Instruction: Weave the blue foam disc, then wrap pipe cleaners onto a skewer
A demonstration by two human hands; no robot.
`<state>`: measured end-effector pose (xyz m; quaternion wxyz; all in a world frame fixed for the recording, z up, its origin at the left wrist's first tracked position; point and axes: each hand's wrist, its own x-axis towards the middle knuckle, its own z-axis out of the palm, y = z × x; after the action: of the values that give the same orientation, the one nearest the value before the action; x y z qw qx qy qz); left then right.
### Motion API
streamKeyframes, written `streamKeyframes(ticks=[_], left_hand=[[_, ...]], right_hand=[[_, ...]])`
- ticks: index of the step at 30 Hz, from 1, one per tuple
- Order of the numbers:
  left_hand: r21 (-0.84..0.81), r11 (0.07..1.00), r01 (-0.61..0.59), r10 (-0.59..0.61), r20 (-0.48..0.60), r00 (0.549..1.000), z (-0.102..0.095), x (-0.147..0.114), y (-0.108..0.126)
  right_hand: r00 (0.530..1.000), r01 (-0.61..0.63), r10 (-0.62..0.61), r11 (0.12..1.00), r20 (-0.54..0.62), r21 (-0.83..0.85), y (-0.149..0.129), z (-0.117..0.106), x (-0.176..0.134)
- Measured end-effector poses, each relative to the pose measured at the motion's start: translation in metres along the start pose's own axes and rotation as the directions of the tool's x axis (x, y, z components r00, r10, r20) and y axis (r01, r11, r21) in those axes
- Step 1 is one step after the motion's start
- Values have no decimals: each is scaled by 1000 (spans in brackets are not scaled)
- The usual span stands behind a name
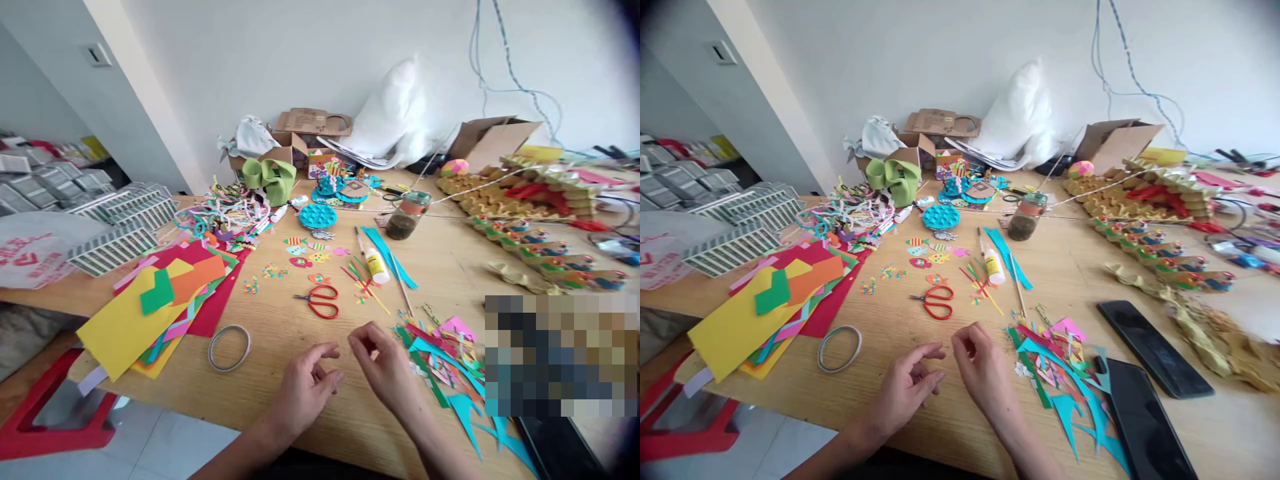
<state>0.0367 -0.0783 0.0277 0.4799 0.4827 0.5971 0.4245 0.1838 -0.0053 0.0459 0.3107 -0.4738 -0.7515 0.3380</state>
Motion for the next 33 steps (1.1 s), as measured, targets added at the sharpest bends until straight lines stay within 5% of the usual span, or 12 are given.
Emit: streamKeyframes(ticks=[3,6,10,13,18,29,33], left_hand=[[230,968,-103,122,-70,990,-17,-6,-3],[439,887,-147,227,-135,965,-44,-13,-9],[757,636,-150,416,-173,893,-85,-25,-20],[874,483,-45,437,-196,878,-106,-32,-30],[916,394,72,409,-245,879,-115,-35,-42],[936,338,98,494,-265,828,-132,-30,-45],[930,347,121,450,-279,848,-136,-31,-52]], right_hand=[[993,117,-111,928,35,-354,19,-9,17],[982,184,-160,737,97,-650,37,-10,33],[977,210,-150,526,153,-824,52,-4,47],[974,221,-154,467,167,-856,62,0,53],[960,233,-253,490,118,-840,71,2,53],[845,347,-526,679,-99,-647,68,6,49],[815,390,-564,703,-132,-594,68,6,48]])
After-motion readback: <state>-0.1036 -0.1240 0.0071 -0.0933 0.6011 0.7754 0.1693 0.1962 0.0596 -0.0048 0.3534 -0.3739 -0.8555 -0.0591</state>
